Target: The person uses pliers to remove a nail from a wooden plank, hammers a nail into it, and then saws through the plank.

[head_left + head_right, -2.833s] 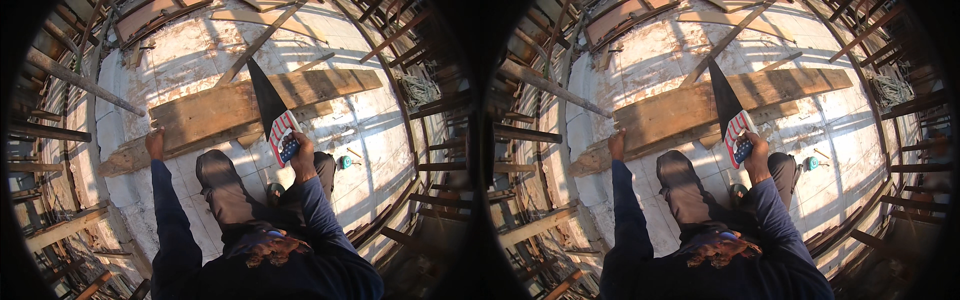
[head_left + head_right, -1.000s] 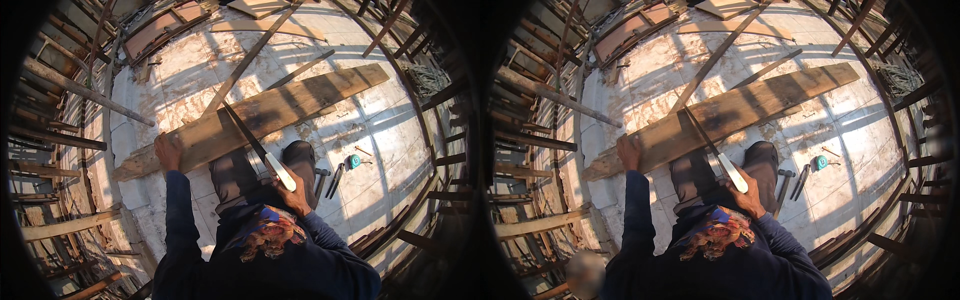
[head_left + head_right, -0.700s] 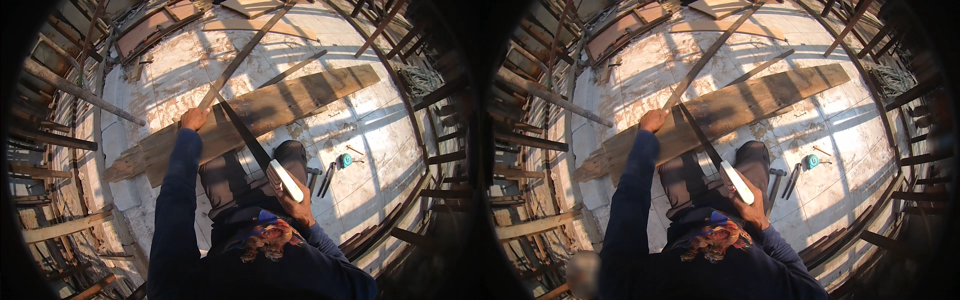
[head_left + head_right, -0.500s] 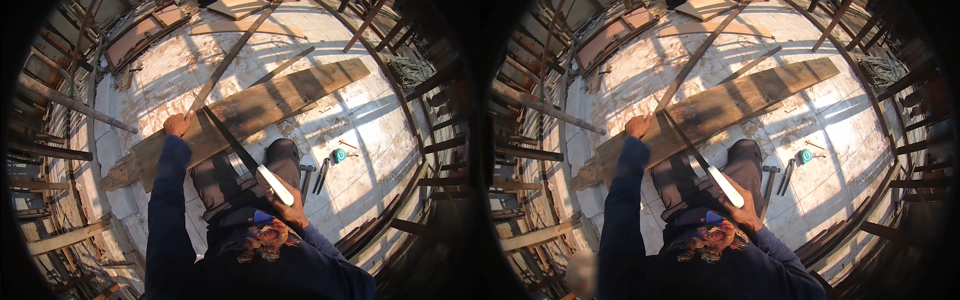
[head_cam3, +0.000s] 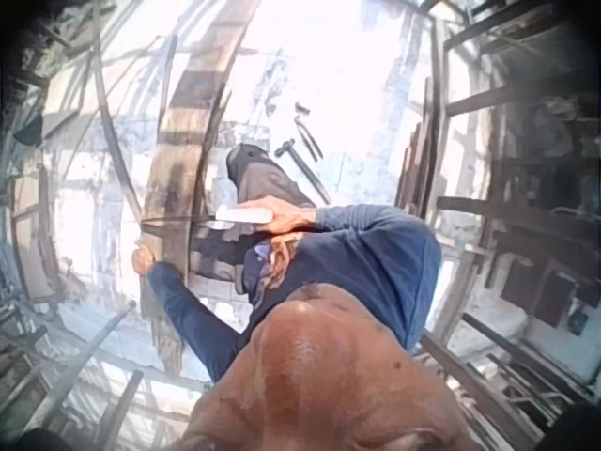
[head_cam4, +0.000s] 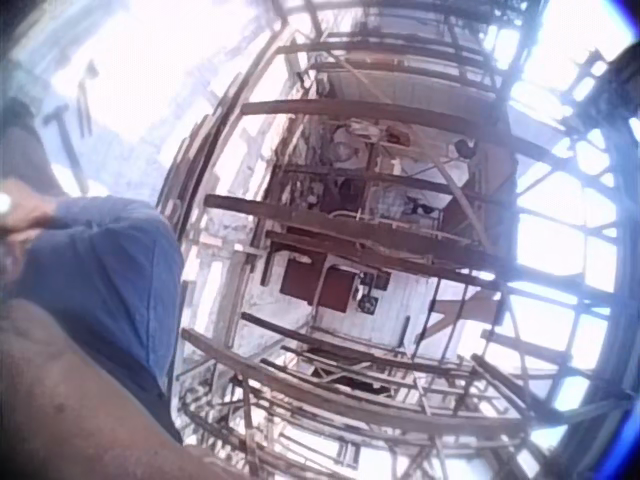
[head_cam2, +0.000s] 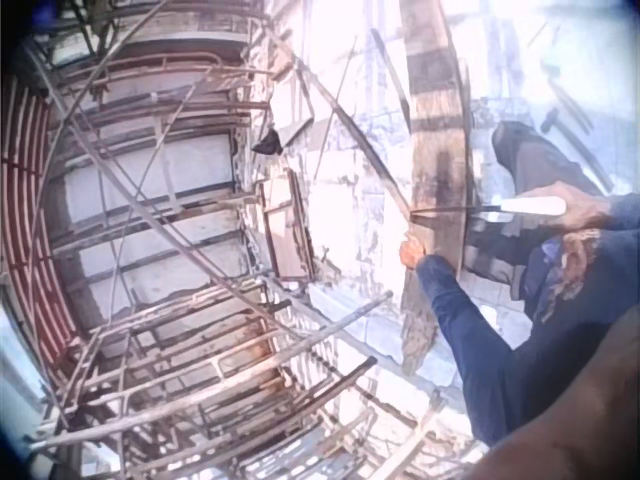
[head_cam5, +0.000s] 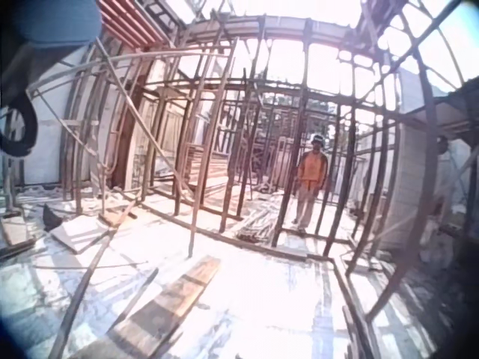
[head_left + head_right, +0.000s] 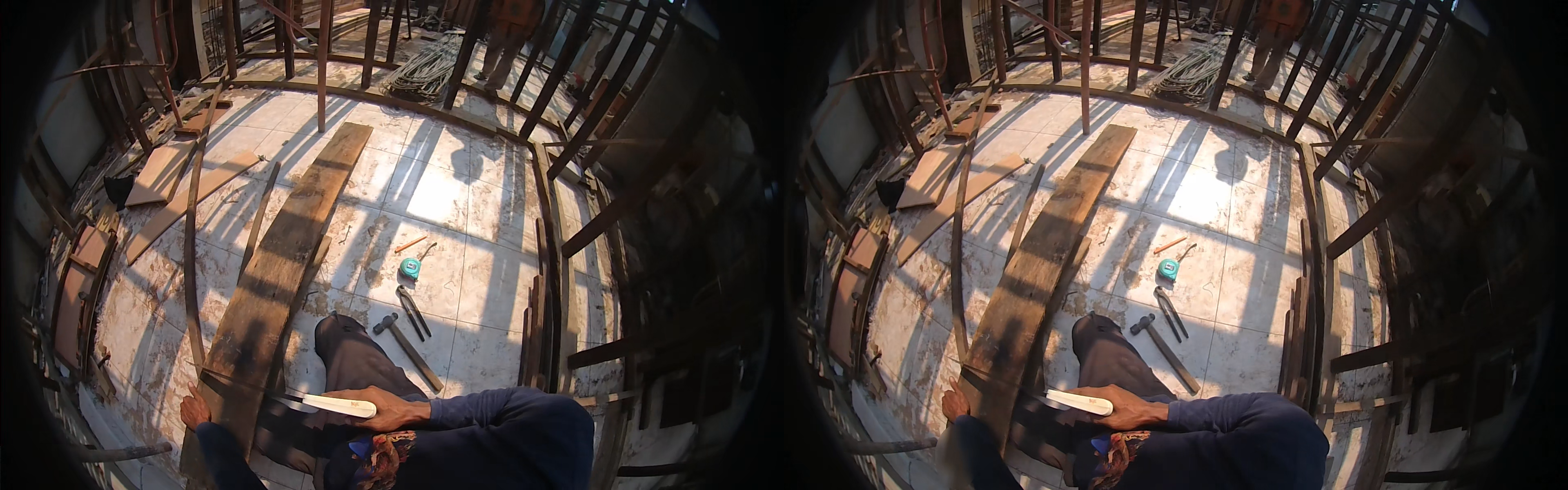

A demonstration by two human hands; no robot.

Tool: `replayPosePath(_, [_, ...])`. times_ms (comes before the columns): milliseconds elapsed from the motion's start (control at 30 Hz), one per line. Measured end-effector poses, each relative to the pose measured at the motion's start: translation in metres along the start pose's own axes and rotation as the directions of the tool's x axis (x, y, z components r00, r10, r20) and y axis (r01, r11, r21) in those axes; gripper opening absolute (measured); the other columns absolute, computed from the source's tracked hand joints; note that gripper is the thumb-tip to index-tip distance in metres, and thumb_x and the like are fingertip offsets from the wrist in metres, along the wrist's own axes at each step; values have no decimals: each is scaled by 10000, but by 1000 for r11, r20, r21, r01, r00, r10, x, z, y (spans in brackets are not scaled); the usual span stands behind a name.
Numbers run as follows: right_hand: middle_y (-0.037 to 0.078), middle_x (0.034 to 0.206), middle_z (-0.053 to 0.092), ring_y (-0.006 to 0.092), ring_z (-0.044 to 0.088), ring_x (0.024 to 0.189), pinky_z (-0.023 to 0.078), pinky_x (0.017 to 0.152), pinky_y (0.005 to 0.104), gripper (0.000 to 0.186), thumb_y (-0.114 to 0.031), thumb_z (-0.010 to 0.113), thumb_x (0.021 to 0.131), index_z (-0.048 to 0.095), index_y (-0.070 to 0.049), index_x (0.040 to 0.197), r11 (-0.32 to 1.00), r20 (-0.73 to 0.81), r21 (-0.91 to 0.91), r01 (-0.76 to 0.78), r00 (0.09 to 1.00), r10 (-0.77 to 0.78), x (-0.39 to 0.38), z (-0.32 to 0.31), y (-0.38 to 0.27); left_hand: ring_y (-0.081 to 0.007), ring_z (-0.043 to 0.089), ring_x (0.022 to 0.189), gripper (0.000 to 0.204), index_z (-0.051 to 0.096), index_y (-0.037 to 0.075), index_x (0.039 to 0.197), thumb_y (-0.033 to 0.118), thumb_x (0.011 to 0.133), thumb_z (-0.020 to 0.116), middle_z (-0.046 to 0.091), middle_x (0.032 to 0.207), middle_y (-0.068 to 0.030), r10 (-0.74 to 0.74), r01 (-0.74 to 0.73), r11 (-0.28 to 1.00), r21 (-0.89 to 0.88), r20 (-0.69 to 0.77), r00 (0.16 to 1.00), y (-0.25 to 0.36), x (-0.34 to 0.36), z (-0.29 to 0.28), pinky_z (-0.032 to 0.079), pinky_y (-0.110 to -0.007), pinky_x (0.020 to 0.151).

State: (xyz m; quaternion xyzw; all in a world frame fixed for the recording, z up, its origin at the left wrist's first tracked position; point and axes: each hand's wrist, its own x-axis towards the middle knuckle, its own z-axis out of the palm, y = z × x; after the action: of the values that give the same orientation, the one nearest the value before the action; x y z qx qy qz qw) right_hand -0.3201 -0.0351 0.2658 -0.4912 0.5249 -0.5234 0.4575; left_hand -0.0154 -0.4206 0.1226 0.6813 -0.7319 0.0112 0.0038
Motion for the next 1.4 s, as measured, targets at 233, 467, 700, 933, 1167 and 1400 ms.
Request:
replayPosePath(233, [161,1059,665,194,630,925,491,833,325,519,-85,609,803,520,-38,1312,943,156,-55,-327,930,331,106,38,20,-409,647,893,746,714,-39,827,529,988,257,672,895,-275,-7,7,1000,-20,-19,1000,24,-12,-29,476,-472,856])
replayPosePath(467, [140,1239,602,192,562,1163,410,1013,304,497,-11,567,831,492,57,1317,980,-18,20,-198,980,198,29,21,-1,-398,664,806,655,724,-8,766,468,975,326,679,804,-248,-29,27,990,-141,-15,999,6,-23,-42,500,-469,795])
replayPosePath(700, [112,1053,660,151,618,987,469,859,267,504,-50,636,791,536,-19,1284,990,7,-95,-109,994,110,102,49,20,-389,670,842,651,730,-10,796,480,964,337,685,835,-247,-116,120,986,-118,37,992,10,-22,-40,499,-462,815])
replayPosePath(933, [13,915,598,70,538,698,457,607,230,598,-52,642,818,459,-79,1386,957,126,158,-242,966,224,123,61,14,-381,678,834,629,737,7,797,479,960,354,689,841,-240,-126,131,981,-145,44,991,22,-15,-73,517,-450,810])
replayPosePath(1167, [19,694,573,77,509,536,402,490,235,572,9,592,813,456,-15,1368,994,83,58,-97,992,92,122,51,-14,-362,685,805,596,734,41,756,474,951,375,694,787,-208,-9,4,994,-113,-39,999,18,-6,-104,534,-445,773])
replayPosePath(1400, [-8,634,546,70,515,510,417,496,211,549,38,600,783,504,11,1323,996,-20,84,-28,999,29,123,44,-22,-379,682,805,638,727,23,760,500,957,351,693,820,-222,21,-41,989,-141,-145,989,26,-1,-140,528,-462,778])
